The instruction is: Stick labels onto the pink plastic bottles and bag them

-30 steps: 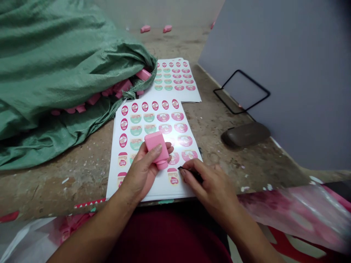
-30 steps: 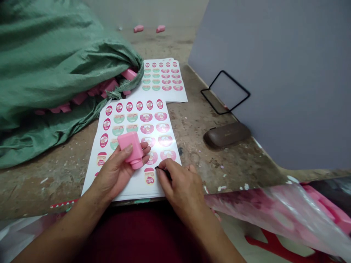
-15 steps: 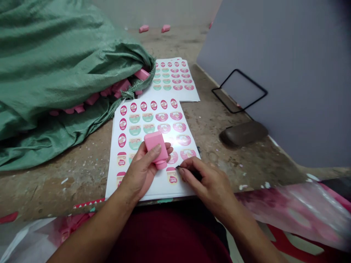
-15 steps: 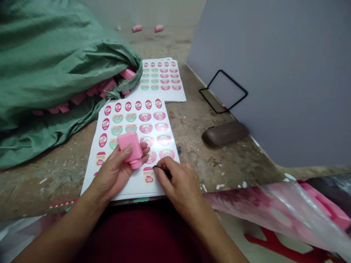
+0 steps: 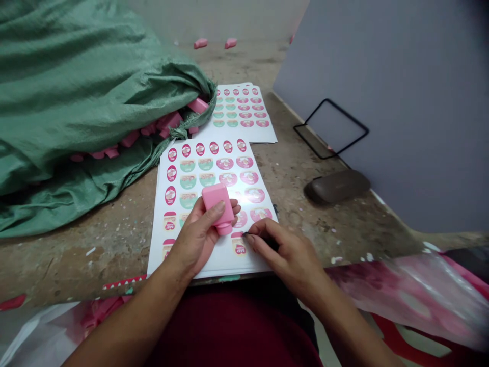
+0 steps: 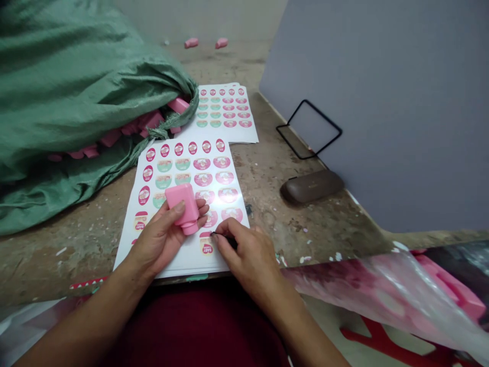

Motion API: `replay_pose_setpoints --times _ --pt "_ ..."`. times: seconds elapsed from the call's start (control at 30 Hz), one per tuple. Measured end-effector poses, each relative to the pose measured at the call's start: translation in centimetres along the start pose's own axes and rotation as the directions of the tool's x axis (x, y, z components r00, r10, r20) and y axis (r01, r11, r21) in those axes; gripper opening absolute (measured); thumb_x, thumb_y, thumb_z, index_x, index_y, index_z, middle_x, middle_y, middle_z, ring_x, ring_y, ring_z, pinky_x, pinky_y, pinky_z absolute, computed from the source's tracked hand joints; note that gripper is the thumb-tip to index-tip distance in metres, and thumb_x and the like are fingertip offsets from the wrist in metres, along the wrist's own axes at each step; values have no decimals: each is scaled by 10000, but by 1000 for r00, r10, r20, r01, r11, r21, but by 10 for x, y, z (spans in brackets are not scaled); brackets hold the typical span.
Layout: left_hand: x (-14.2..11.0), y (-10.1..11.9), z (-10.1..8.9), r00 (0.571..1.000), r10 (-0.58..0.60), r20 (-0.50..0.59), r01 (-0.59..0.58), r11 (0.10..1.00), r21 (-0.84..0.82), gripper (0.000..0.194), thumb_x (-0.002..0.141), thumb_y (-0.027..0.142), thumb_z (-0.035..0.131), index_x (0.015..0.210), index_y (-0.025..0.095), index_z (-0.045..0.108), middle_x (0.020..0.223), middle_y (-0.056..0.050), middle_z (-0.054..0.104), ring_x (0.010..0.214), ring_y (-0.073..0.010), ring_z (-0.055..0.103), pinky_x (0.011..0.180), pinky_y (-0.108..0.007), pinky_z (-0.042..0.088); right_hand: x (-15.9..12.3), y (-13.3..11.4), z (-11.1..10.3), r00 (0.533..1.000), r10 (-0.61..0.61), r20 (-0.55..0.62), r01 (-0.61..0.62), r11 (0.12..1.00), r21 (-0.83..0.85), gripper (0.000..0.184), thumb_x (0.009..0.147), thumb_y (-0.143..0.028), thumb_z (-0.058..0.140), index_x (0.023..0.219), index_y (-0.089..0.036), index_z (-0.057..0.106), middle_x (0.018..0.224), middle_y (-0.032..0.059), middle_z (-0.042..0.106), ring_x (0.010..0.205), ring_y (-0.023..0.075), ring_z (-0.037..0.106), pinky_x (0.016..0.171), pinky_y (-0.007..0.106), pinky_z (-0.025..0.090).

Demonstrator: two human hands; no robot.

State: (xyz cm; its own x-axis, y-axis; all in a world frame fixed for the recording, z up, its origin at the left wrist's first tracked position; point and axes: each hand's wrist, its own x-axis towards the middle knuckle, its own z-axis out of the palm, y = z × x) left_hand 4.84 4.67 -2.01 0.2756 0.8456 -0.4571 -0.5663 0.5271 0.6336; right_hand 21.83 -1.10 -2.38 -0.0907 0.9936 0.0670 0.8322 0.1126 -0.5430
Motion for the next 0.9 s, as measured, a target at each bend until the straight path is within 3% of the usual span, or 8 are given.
replay_pose_setpoints --times 0.3,0.4,0.47,0.53,0.63,0.7,0.77,0.9 --pt "0 0 -2 1000 6 19 -5 1000 -28 259 841 240 713 1069 139 642 1025 -94 736 980 -212 703 936 -378 555 -6 -1 4 992 -113 -50 104 981 -166 113 948 -249 521 865 -215 590 740 -27 728 576 166 603 662 345 275" --pt "-1 0 -1 1000 2 16 -2 1000 -20 244 845 235 707 1063 143 646 1022 -91 732 958 -211 708 878 -349 575 -3 -3 7 993 -83 -79 70 985 -156 144 924 -307 569 819 -214 605 736 -12 723 570 166 580 661 341 286" --pt "-1 0 -1 1000 3 11 -3 1000 -16 237 846 228 703 1060 146 642 1027 -90 730 932 -206 710 828 -325 583 0 -2 7 998 12 -65 -16 999 -52 170 893 -341 588 776 -220 609 721 -7 706 589 166 571 658 333 310" --pt "0 1 -1 1000 5 5 -5 1000 -7 239 850 226 698 1066 142 637 1048 -99 726 909 -199 710 784 -303 585 2 1 3 988 152 17 -152 969 194 188 854 -374 599 741 -224 591 679 -12 665 604 162 565 636 312 348" --pt "0 2 -1 1000 9 -3 -9 1000 25 260 853 228 692 1089 138 628 1074 -116 717 896 -200 708 749 -296 584 3 9 -7 938 316 142 -341 769 541 264 797 -470 637 731 -227 558 619 -24 590 566 145 530 540 272 357" --pt "0 3 -1 1000 15 1 -15 999 46 283 850 229 694 1108 139 619 1077 -121 711 905 -207 704 754 -305 582 2 12 -14 923 363 126 -361 709 606 307 792 -521 645 756 -230 555 596 -31 561 541 141 508 511 267 349" --pt "0 3 0 1000 21 -2 -21 998 56 303 845 227 698 1122 138 611 1074 -123 705 921 -212 698 773 -315 577 0 12 -18 937 343 67 -326 785 527 288 820 -516 628 821 -233 577 616 -24 582 564 154 530 539 277 369" --pt "-2 3 2 1000 20 -18 -19 999 48 317 838 220 701 1126 134 601 1066 -126 701 941 -224 690 802 -340 574 -5 6 -10 990 139 -33 -136 988 79 152 869 -395 602 859 -244 618 732 3 704 614 185 581 631 319 350"
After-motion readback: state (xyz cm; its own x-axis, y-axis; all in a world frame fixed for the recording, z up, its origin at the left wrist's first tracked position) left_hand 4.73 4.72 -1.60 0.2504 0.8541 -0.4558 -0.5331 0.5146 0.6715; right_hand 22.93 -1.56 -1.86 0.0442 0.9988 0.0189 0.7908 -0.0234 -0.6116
